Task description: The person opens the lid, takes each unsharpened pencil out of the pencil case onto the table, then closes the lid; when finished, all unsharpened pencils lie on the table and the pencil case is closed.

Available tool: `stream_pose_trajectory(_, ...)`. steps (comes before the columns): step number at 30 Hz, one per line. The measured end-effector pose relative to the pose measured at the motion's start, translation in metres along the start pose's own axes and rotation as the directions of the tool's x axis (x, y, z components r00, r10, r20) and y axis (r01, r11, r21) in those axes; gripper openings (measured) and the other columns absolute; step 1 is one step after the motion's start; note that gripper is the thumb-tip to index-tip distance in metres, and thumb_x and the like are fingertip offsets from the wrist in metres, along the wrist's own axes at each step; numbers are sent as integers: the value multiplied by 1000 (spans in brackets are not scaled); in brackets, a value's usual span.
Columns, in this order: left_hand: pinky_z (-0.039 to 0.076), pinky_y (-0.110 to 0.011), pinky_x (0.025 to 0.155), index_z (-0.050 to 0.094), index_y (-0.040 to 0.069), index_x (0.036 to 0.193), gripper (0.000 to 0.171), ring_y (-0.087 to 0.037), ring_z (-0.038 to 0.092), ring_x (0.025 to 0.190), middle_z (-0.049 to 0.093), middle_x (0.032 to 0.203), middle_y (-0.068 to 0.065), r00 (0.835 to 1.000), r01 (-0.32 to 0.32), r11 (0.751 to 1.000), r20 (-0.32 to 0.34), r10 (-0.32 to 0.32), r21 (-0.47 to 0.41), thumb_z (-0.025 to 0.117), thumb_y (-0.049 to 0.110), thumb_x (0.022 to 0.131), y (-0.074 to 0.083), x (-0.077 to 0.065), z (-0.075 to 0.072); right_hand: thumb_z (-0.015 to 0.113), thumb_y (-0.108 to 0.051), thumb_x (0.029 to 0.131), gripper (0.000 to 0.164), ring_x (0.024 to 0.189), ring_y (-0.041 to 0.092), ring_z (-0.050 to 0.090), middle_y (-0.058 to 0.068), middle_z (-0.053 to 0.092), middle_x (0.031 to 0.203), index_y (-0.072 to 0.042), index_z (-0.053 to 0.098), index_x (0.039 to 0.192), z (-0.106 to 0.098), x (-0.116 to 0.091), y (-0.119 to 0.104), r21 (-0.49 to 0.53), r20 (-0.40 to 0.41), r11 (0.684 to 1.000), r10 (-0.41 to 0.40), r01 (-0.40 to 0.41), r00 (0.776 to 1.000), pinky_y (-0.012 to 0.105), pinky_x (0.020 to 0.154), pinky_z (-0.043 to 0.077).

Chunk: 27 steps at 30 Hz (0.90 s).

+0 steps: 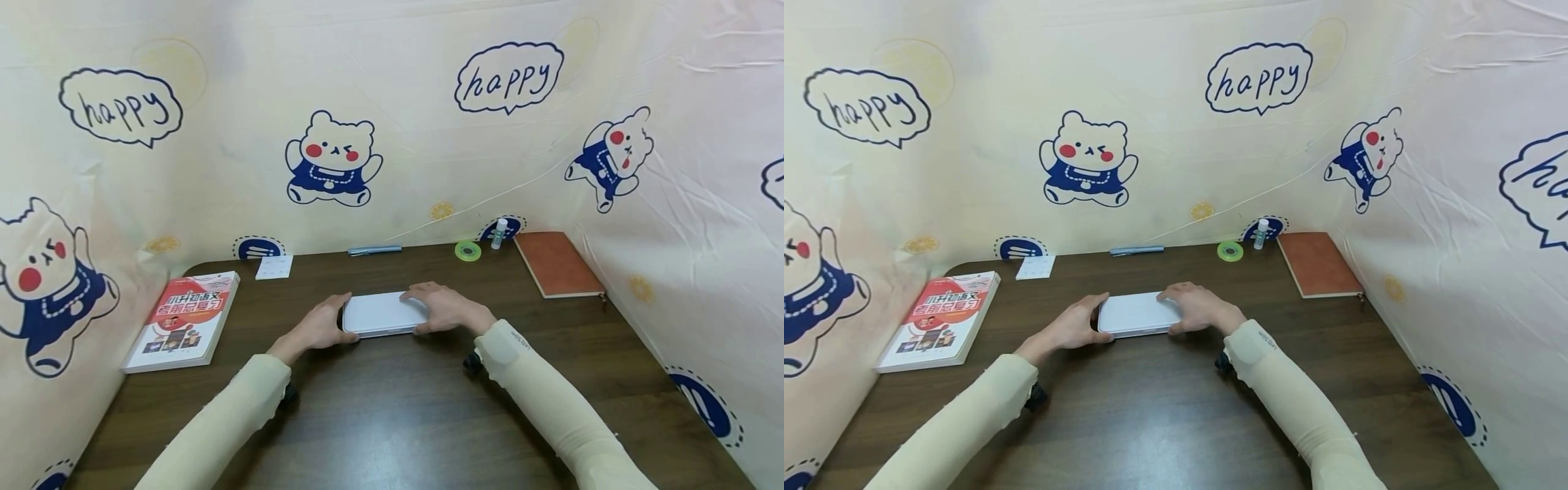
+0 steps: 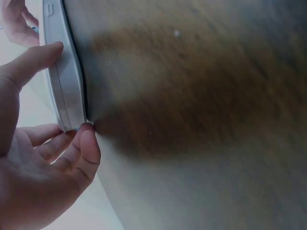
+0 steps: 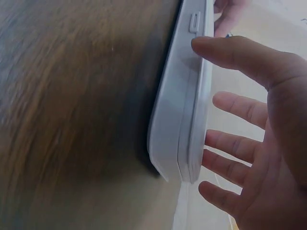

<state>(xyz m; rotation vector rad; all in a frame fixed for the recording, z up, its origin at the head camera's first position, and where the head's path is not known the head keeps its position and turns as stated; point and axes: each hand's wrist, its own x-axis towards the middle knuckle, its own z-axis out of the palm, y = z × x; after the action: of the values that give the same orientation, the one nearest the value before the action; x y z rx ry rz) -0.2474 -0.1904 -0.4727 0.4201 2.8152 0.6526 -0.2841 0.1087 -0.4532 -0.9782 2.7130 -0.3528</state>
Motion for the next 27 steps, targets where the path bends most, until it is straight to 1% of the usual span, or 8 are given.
stream_pose_trajectory(5, 35, -56, 114, 25, 6, 157, 101, -40, 39, 142, 34, 158, -22, 1000, 18, 1000, 5, -18, -3, 80, 44, 81, 3, 2, 3, 78, -40, 84, 70, 145, 30, 37, 10, 41, 158, -28, 49, 146, 3, 5, -5, -40, -10, 999, -20, 19, 1000, 52, 115, 35)
stream_pose_trajectory(7, 36, -57, 113, 25, 5, 157, 101, -40, 41, 141, 34, 157, -24, 1000, 9, 1000, 3, -9, 3, 80, 43, 82, 4, 3, 3, 78, -39, 84, 69, 145, 31, 38, 10, 42, 157, -27, 49, 145, 5, 7, -7, -51, -17, 998, -25, 25, 1000, 52, 115, 36)
stream_pose_trajectory(10, 36, -55, 113, 25, 4, 157, 101, -40, 42, 140, 35, 157, -23, 1000, 11, 1000, 0, -11, 2, 80, 41, 81, 5, 3, 3, 77, -39, 84, 67, 143, 31, 40, 10, 43, 156, -28, 50, 144, 6, 8, -8, -58, -30, 998, -28, 26, 999, 53, 114, 36)
stream_pose_trajectory(17, 39, -54, 111, 30, 2, 155, 99, -38, 47, 136, 40, 153, -22, 999, 1, 1000, -43, -1, -9, 82, 39, 79, 4, 4, 6, 78, -44, 83, 67, 138, 30, 46, 7, 48, 152, -28, 51, 142, 9, 11, -9, -99, -59, 995, -33, 27, 998, 52, 111, 40)
stream_pose_trajectory(21, 40, -54, 110, 33, 3, 153, 99, -38, 48, 133, 42, 152, -21, 998, 10, 1000, -69, -12, -26, 84, 39, 77, 4, 5, 9, 78, -45, 83, 67, 136, 28, 48, 4, 52, 148, -27, 52, 141, 8, 12, -10, -105, -59, 994, -42, 36, 997, 50, 109, 42)
stream_pose_trajectory(27, 40, -55, 110, 34, 3, 152, 98, -38, 48, 131, 42, 152, -21, 997, 16, 998, -81, -20, -55, 85, 37, 75, 5, 4, 10, 77, -45, 84, 65, 136, 27, 49, 3, 52, 149, -26, 53, 141, 6, 12, -11, -111, -54, 993, -50, 44, 997, 50, 109, 42)
